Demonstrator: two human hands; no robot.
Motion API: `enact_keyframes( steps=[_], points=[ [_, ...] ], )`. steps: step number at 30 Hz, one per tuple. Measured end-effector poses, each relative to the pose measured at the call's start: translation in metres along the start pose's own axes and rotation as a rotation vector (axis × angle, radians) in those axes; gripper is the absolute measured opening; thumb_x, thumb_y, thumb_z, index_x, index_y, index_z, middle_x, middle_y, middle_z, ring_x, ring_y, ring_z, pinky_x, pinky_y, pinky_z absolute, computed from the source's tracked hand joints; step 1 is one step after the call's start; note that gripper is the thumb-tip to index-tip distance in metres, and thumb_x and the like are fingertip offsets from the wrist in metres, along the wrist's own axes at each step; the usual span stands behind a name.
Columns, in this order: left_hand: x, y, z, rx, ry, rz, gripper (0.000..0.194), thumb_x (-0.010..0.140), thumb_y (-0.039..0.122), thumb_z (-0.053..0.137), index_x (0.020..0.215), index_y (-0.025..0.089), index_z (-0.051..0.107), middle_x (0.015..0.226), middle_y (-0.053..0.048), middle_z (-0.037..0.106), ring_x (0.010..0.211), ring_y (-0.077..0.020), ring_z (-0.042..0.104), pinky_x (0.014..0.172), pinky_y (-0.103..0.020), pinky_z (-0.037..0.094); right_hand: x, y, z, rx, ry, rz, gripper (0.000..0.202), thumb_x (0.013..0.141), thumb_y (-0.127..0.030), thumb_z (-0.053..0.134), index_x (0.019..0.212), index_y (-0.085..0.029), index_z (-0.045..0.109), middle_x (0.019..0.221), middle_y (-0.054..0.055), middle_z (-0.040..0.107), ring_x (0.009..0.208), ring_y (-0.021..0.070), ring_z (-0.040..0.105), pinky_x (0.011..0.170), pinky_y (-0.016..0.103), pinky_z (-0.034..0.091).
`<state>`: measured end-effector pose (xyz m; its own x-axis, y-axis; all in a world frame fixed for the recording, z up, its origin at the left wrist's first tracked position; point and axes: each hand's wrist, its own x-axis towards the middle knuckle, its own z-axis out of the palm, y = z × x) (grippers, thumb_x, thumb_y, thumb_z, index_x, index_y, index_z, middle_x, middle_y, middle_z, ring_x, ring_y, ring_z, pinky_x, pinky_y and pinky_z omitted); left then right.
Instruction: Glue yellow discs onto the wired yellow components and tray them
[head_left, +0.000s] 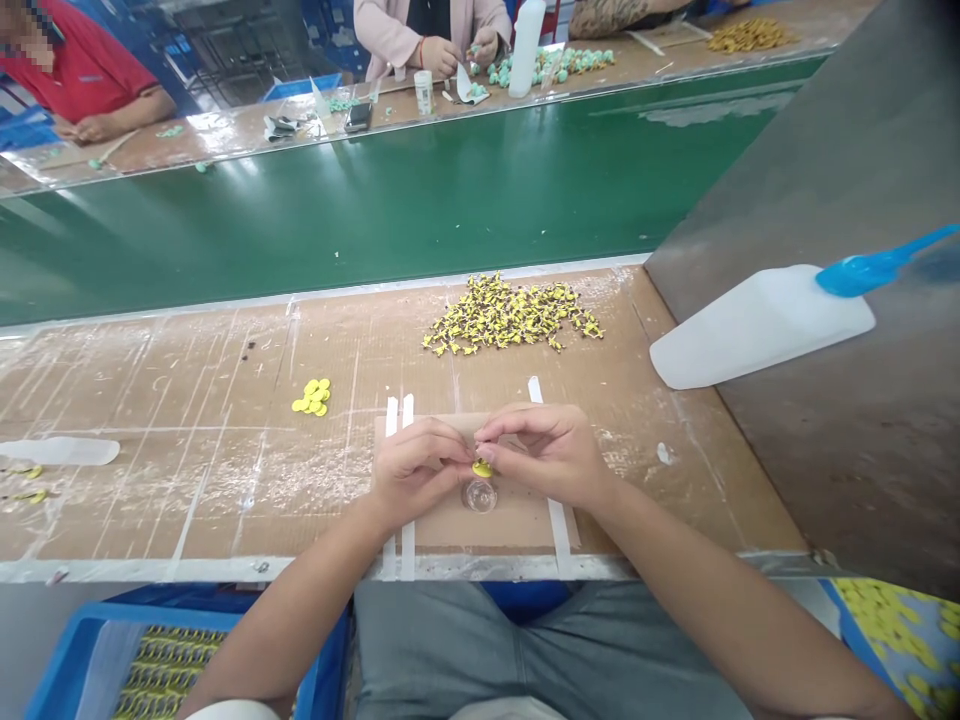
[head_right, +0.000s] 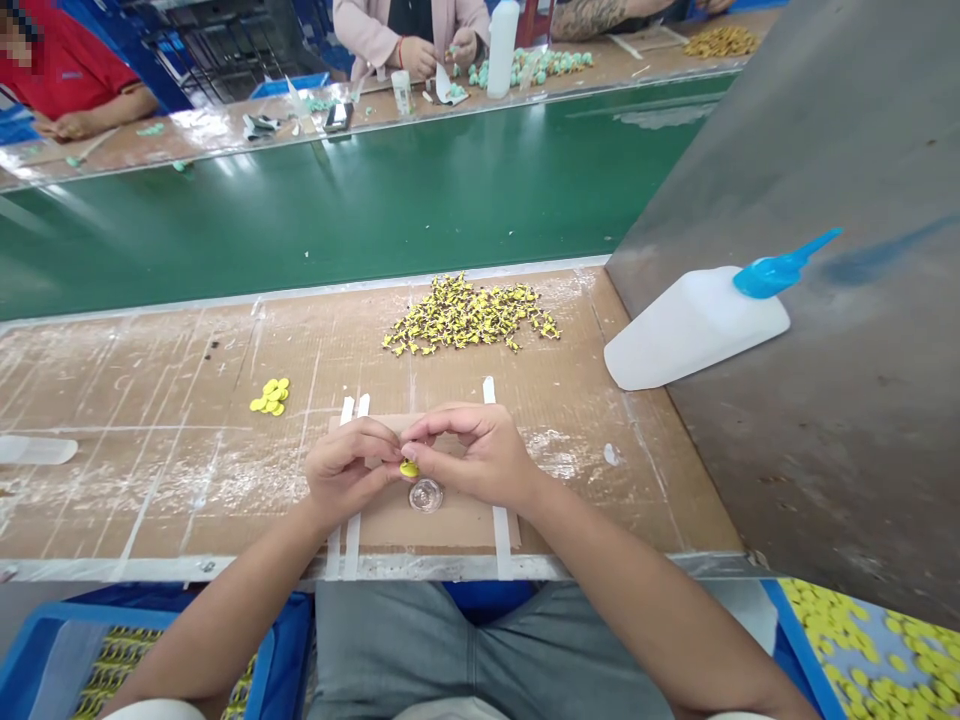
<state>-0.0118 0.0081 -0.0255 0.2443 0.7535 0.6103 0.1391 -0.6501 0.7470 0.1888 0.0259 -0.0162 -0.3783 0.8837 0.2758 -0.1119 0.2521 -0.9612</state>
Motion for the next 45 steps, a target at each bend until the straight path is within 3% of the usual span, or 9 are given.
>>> enact_keyframes(
  steps=[10, 34, 45],
  points=[
    [-0.0061, -0.0052, -0.0001, -0.034, -0.048, 0.024, 0.022, 0.074, 0.004, 0.078, 0.09, 0.016, 0.073, 0.084, -0.007, 0.074, 0.077, -0.0156, 0.072, 0.07, -0.025, 0.059, -0.001, 0.0009, 0.001, -0.031, -0.013, -0.047, 0.013, 0.079, -0.015, 0.077, 0.091, -0.021, 0.078, 0.088, 0.004, 0.076, 0.078, 0.015, 0.072, 0.074, 0.025, 0.057],
    [-0.0033, -0.0027, -0.0027, -0.006, -0.055, 0.003, 0.007, 0.081, 0.013, 0.074, 0.085, 0.018, 0.076, 0.079, -0.006, 0.075, 0.071, -0.0155, 0.072, 0.067, -0.025, 0.06, 0.0009, 0.0026, -0.0002, -0.013, -0.049, 0.005, 0.012, 0.08, -0.016, 0.076, 0.091, -0.021, 0.078, 0.09, 0.004, 0.077, 0.079, 0.015, 0.072, 0.076, 0.024, 0.057],
    [-0.0048, -0.0021, -0.0035, -0.012, -0.07, -0.001, 0.01, 0.079, 0.011, 0.076, 0.086, 0.017, 0.075, 0.08, -0.006, 0.076, 0.072, -0.0155, 0.073, 0.067, -0.024, 0.06, -0.0004, 0.0022, 0.0, -0.001, -0.068, 0.016, 0.011, 0.081, -0.019, 0.076, 0.092, -0.021, 0.078, 0.089, 0.005, 0.077, 0.079, 0.0155, 0.072, 0.075, 0.024, 0.057]
  ],
)
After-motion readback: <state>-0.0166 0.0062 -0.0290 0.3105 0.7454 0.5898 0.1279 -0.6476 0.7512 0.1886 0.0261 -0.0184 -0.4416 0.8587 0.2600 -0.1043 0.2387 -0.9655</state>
